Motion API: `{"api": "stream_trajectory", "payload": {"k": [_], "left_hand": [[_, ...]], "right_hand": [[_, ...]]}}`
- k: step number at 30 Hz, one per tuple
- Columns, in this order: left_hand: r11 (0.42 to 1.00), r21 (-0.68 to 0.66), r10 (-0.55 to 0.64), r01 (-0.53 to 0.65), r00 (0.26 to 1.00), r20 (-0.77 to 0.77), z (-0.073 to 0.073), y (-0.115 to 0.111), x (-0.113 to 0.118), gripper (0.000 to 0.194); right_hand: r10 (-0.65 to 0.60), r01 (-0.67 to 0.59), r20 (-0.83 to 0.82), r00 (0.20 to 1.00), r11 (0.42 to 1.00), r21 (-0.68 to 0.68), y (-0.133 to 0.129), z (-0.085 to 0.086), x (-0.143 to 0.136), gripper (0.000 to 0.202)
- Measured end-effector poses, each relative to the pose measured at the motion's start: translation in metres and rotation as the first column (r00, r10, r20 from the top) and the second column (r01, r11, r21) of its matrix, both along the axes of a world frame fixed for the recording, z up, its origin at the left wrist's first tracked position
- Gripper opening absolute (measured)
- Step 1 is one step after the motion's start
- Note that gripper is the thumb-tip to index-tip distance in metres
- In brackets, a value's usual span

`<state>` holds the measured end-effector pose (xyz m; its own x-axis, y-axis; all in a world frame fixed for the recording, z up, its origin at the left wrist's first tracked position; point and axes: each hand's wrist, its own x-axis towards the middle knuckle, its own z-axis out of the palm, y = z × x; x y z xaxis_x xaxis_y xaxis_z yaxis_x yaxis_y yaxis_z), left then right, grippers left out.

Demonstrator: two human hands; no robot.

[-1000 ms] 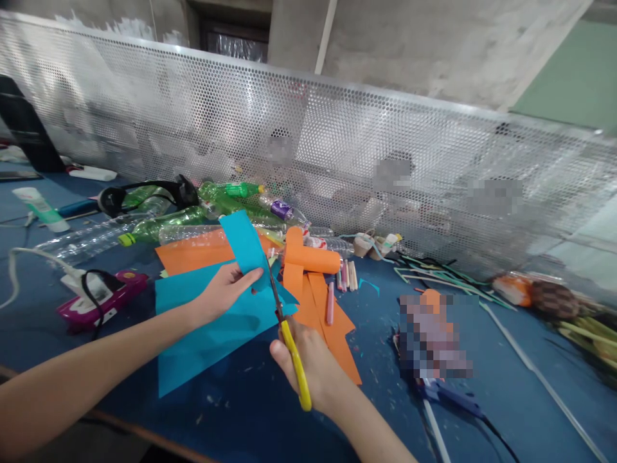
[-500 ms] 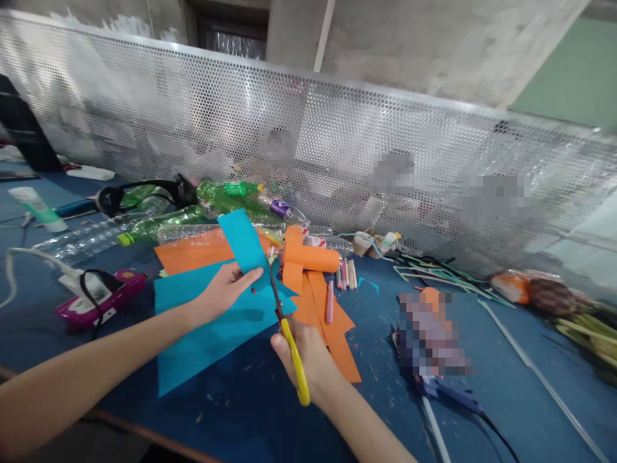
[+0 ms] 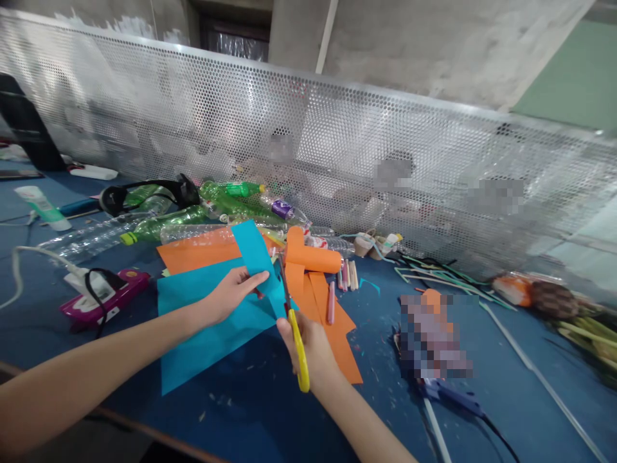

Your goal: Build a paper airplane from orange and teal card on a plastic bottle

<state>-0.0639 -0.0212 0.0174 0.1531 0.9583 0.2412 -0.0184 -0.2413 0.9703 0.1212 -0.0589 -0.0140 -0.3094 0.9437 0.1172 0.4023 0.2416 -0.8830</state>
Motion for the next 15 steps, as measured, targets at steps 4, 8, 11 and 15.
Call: {"api": "stream_trajectory", "payload": {"k": [4, 8, 11, 15], "left_hand": [[0.978, -0.059, -0.208, 0.2, 0.95, -0.234, 0.002, -0.005, -0.003, 0.039], [0.896, -0.117, -0.43, 0.429, 0.768, -0.475, -0.003, -0.009, -0.006, 0.043], [0.874, -0.084, -0.444, 0.478, 0.717, -0.537, -0.005, -0.009, -0.005, 0.049], [0.941, 0.006, -0.3, 0.339, 0.84, -0.453, -0.003, -0.008, -0.001, 0.045]], "right_hand": [[-0.025, 0.028, -0.089, 0.996, 0.999, 0.029, 0.012, 0.007, 0.005, 0.035], [-0.103, 0.13, -0.19, 0.976, 0.982, 0.134, 0.02, 0.013, 0.006, 0.038], [-0.128, 0.172, -0.218, 0.967, 0.965, 0.197, 0.02, 0.016, 0.005, 0.037], [-0.088, 0.128, -0.246, 0.965, 0.98, 0.154, 0.018, 0.015, 0.002, 0.037]]}}
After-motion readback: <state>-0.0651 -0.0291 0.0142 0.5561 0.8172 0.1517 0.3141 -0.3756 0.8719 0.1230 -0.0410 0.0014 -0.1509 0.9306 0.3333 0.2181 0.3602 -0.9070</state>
